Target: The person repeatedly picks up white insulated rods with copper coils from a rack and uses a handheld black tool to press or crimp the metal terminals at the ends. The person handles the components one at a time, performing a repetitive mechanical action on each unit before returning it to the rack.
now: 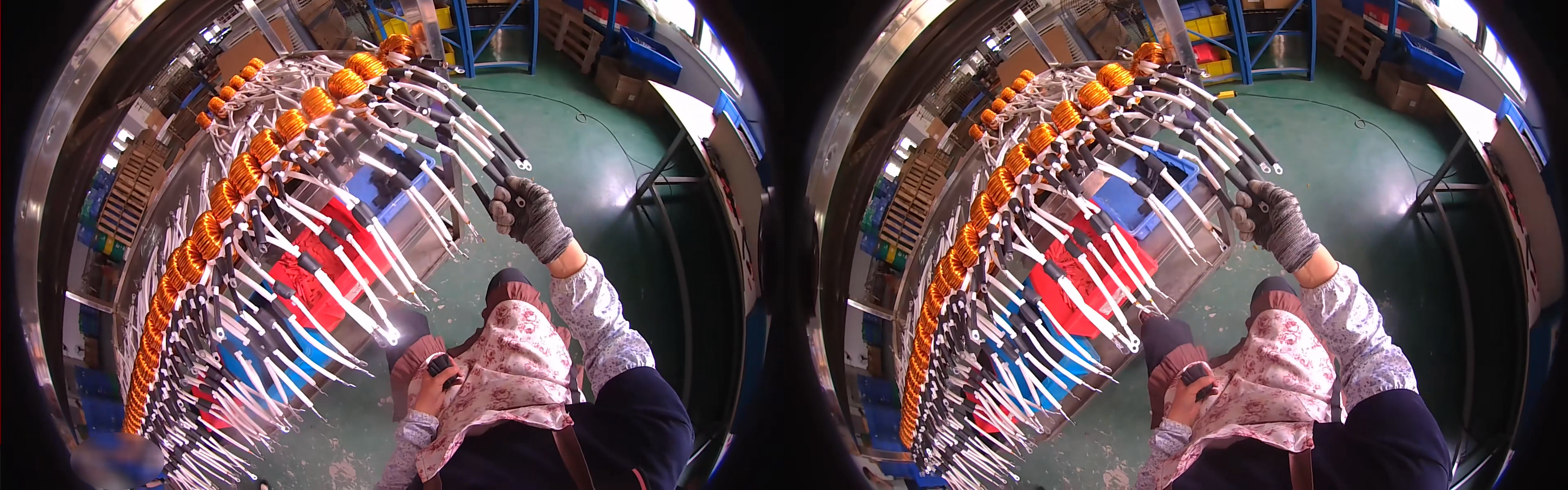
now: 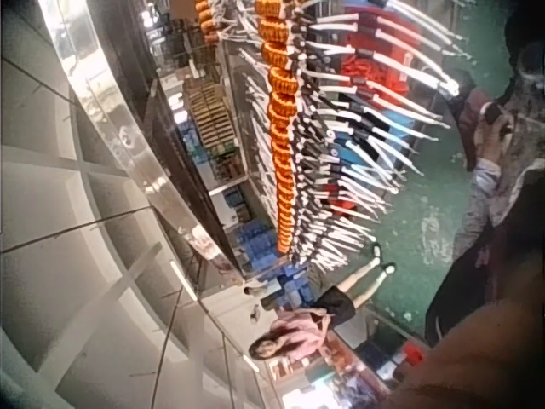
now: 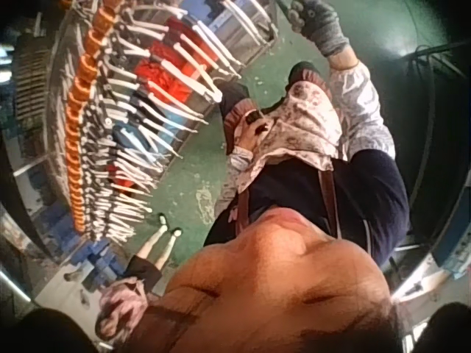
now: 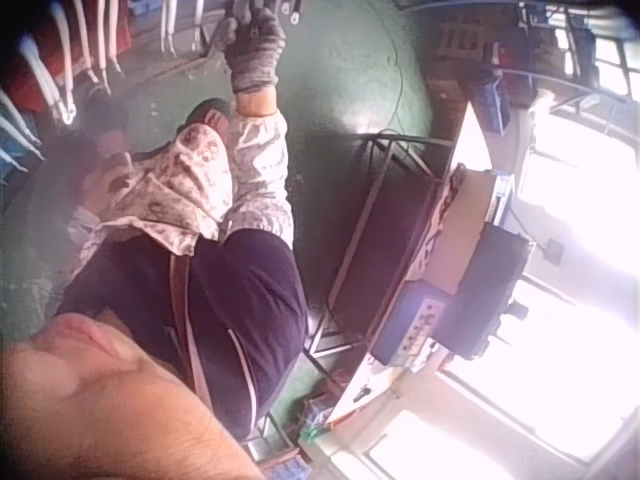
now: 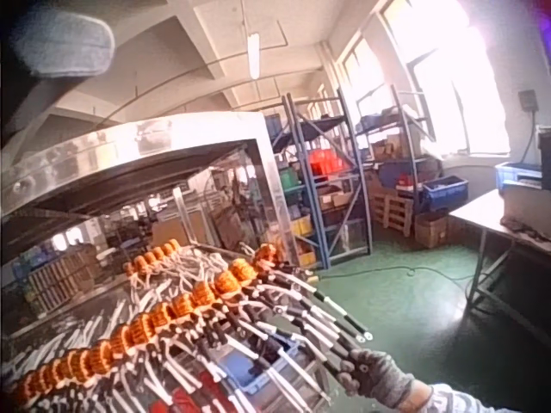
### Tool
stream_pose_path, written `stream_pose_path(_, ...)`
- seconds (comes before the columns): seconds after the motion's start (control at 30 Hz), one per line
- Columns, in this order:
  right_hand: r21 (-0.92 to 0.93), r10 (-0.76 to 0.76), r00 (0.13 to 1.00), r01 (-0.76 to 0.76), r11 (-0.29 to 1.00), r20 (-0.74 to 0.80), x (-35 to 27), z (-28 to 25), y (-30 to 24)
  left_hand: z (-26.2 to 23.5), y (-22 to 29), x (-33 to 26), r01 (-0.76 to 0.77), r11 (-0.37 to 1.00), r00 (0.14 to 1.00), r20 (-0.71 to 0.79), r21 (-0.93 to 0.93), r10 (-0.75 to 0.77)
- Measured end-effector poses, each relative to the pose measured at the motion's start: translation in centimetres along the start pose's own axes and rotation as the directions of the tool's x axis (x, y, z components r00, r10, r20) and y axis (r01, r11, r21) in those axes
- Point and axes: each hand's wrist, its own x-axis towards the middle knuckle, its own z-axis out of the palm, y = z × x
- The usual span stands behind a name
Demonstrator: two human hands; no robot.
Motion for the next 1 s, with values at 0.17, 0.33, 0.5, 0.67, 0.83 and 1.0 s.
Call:
stream_pose_path(0.17, -0.301, -0.175, 0.981, 0.143, 0.943, -0.081, -2.9, 1.5, 3.0, 1.2, 1.4, -0.5, -0.008, 0.997, 1.000, 0.010, -0.078, 0.009)
stream_pose_path(0.33, -0.831, 0.059, 0.995, 0.032, 0.555, 0.078, -7.7, -1.8, 15.5, 2.8, 3.7, -0.2, -0.257, 0.930, 0.965, 0.124, 0.264, 0.232)
stream_pose_path(0.5, -0.824, -0.182, 0.963, 0.266, 0.501, 0.200, -7.5, -1.3, 19.9, 3.1, 6.7, 1.5, -0.334, 0.900, 0.942, 0.066, 0.279, 0.329)
stream_pose_path(0.67, -0.862, -0.114, 0.988, 0.146, 0.486, 0.103, -7.5, 1.9, 19.1, 2.9, 7.5, 0.7, -0.381, 0.906, 0.924, 0.027, 0.184, 0.382)
stream_pose_path(0.83, -0.843, -0.158, 0.982, 0.170, 0.511, 0.102, -7.1, 1.7, 20.0, 3.0, 7.7, -0.5, -0.393, 0.893, 0.912, -0.029, 0.219, 0.409)
stream_pose_path(1.0, -0.763, -0.163, 0.986, 0.135, 0.632, 0.039, -7.2, 1.8, 21.3, 2.2, 7.5, -0.9, -0.373, 0.917, 0.921, -0.061, 0.143, 0.384)
